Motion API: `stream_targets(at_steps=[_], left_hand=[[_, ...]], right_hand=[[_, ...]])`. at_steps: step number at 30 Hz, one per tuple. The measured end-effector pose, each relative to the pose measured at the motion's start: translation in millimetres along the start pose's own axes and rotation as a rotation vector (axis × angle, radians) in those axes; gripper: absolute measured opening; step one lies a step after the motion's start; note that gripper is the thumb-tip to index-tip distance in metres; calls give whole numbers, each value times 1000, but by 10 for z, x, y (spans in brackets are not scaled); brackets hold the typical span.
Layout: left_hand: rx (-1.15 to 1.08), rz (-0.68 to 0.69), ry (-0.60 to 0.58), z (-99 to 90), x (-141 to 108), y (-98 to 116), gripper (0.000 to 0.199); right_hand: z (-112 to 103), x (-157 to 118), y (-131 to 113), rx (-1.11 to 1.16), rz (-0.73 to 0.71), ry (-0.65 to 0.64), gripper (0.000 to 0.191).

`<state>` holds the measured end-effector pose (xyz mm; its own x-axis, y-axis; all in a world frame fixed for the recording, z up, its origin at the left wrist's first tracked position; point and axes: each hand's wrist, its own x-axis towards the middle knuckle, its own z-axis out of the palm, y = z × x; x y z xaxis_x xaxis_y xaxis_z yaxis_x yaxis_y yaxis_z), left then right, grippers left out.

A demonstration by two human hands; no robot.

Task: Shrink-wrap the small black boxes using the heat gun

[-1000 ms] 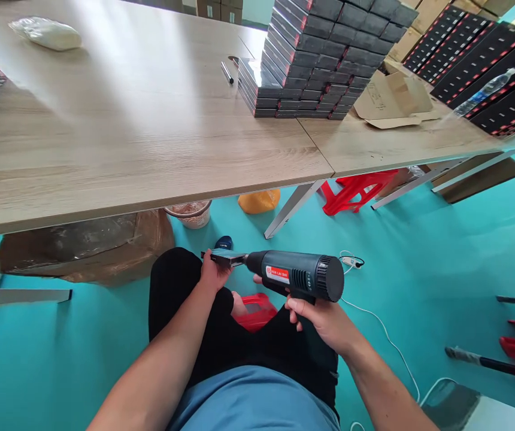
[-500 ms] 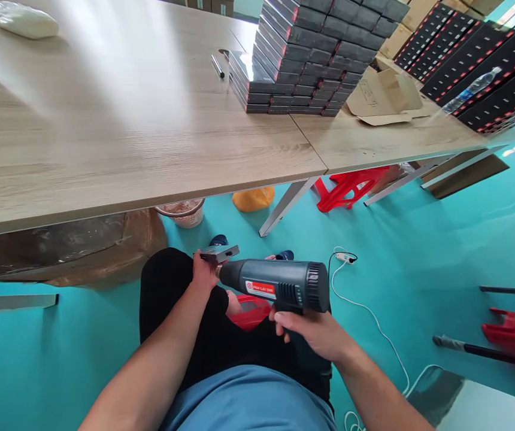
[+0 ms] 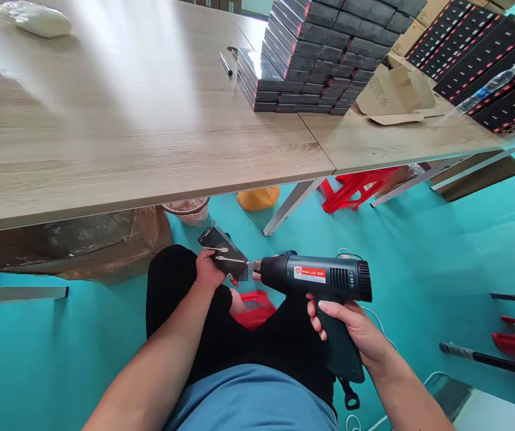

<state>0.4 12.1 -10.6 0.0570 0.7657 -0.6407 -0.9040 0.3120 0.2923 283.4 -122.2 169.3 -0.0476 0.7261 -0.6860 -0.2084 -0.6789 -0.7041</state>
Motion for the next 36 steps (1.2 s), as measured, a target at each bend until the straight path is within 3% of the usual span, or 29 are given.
stream_targets(at_steps=[9,20,27,36], left_hand=[[54,7,-21,-35,7,0,30],[257,-142,-68,-93,24,-63,12],[408,-142,-79,-30,-46,-141,15],[434,-170,-82,-58,-61,-176,13]], right_hand=[[-43,-47,16,-43,22,-17,41],[114,37,1,-74,-21,-68,43],[242,255,-224,-77,-112,-46,36],[294,428,-638,-207,-145,-103,29]])
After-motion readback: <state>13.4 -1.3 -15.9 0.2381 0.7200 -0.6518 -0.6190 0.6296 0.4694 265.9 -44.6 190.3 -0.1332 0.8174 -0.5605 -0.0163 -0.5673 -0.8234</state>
